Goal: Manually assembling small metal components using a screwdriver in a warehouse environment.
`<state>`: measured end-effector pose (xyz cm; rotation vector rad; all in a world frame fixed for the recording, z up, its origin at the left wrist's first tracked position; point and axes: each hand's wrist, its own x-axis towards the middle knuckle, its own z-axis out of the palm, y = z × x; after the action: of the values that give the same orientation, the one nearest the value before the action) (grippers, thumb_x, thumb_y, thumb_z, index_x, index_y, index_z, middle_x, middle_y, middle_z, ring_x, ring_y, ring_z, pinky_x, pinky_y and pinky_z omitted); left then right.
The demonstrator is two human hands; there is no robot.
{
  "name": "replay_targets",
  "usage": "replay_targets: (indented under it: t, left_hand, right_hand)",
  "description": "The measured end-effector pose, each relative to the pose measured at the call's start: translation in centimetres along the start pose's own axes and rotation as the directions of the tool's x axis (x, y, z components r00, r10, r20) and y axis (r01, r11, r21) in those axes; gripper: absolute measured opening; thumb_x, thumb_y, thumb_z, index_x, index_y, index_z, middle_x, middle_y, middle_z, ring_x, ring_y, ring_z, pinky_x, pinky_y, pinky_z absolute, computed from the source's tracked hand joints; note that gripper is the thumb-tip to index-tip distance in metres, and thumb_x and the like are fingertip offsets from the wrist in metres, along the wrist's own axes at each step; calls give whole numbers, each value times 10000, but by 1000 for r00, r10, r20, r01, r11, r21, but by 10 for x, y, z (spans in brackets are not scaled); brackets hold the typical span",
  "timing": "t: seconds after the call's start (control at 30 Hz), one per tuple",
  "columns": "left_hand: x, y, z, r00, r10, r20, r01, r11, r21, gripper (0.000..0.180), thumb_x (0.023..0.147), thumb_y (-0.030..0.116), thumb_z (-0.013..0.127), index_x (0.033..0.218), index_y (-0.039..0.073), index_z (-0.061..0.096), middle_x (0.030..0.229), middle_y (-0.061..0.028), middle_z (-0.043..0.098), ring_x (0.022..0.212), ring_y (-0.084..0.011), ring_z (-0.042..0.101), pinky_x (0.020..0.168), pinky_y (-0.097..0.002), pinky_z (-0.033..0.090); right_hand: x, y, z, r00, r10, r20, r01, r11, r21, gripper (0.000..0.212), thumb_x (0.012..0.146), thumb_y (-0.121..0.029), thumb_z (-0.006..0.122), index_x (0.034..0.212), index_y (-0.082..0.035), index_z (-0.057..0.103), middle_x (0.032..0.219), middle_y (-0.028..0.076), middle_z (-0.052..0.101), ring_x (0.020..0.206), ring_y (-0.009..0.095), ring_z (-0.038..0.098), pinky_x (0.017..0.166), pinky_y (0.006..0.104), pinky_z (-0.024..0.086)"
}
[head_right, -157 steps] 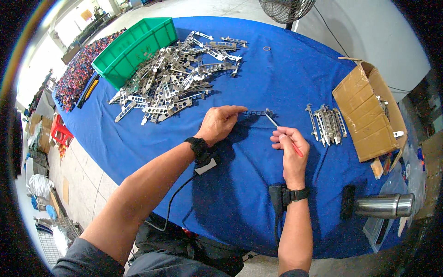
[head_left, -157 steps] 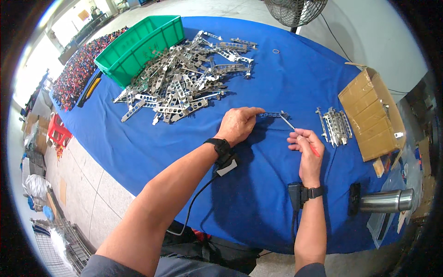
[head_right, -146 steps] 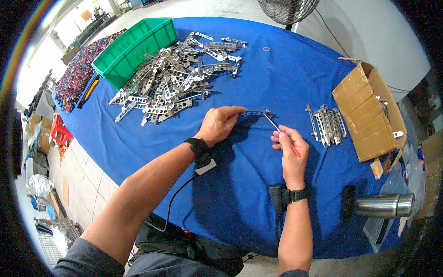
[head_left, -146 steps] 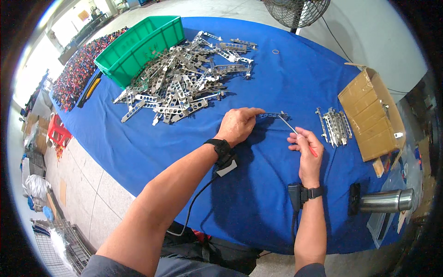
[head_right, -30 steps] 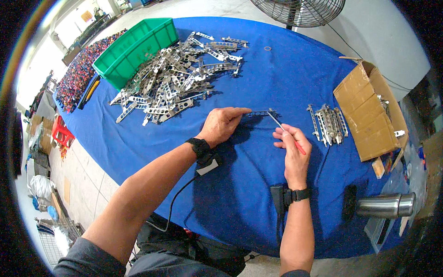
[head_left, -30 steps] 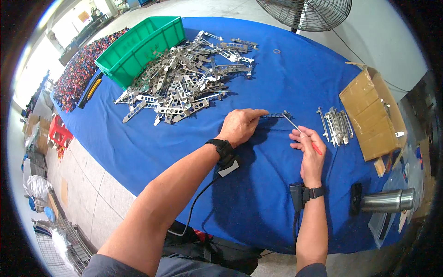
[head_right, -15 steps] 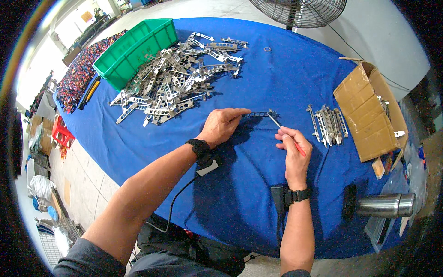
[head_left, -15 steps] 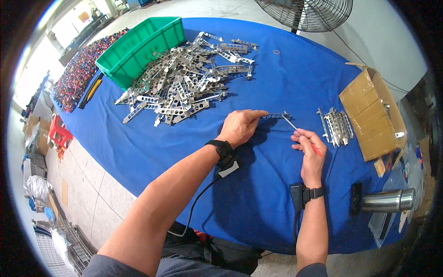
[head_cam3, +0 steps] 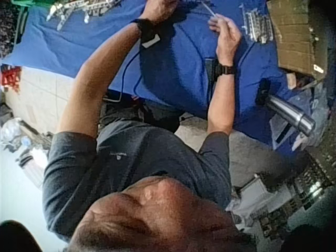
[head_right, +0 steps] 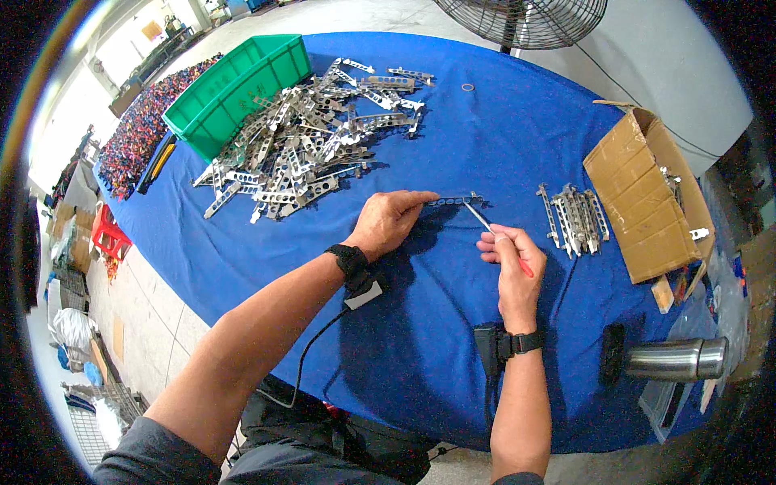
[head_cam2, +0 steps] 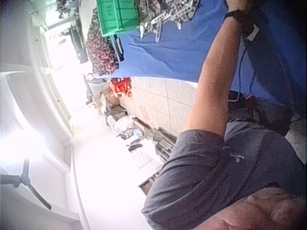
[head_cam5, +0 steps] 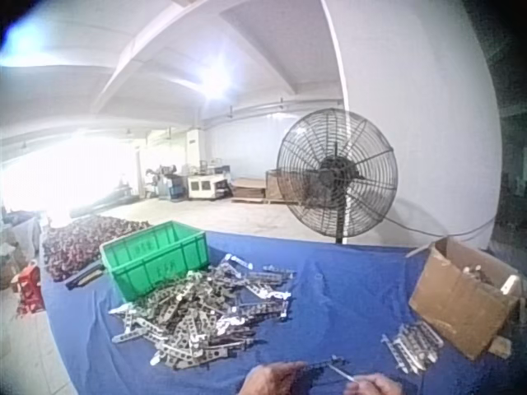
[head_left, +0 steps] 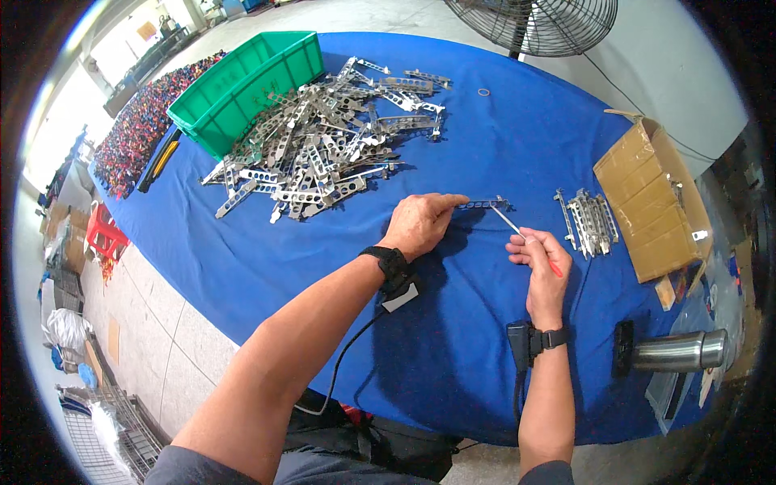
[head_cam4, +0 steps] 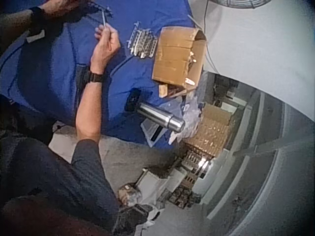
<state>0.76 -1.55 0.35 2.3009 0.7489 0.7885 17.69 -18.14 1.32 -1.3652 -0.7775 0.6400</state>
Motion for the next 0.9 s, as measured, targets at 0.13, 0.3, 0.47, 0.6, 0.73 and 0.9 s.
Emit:
replay_targets:
  t: [0.13,0.3,0.47,0.6,0.73,0.9]
  left_hand:
    - [-1,0,0,1000,-8,-10,8,1000,-2,267,907,119,551,1111,151,721,946,-157,716,865,-350,684,769,-442,547]
    - [0,1,-1,1000,-1,0,1,1000,23,263,907,128,555,1107,155,723,944,-153,718,856,-351,684,764,-441,547]
    - [0,1,-1,999,-35,13,35,999,-11,270,903,126,556,1116,152,720,943,-157,718,861,-354,682,770,-441,545]
    - [-1,-4,3,998,44,-54,-45,999,-16,252,924,120,560,1121,135,716,833,-178,691,758,-349,677,682,-428,533]
    - [-1,-5,3,995,75,-63,-76,997,-9,246,920,124,567,1113,129,720,837,-179,693,764,-348,680,680,-428,534]
    - [-1,-5,3,997,57,-46,-58,998,-17,247,916,124,574,1113,131,721,836,-175,694,759,-347,679,673,-425,533]
  right_hand:
    - [-1,-3,8,998,-55,-25,55,999,-2,235,984,-141,548,1076,40,666,952,143,708,843,194,698,697,277,547]
    - [-2,-4,5,1000,-4,-27,4,1000,11,215,972,-115,543,1035,45,672,925,145,709,818,184,696,696,281,548]
    - [-3,-5,2,999,-37,-33,39,998,52,210,969,-109,542,1027,44,674,925,144,710,811,181,695,703,284,549]
    - [-4,-3,14,996,-91,-20,90,996,-17,209,978,-107,539,1037,45,670,931,144,713,821,180,700,715,287,552]
    - [-5,-3,14,995,-81,55,85,994,-69,211,990,-111,539,1055,46,663,950,145,714,842,182,702,730,284,552]
    - [-3,-3,12,998,-60,-18,60,998,-5,208,989,-113,544,1051,42,667,962,145,713,849,187,703,742,283,552]
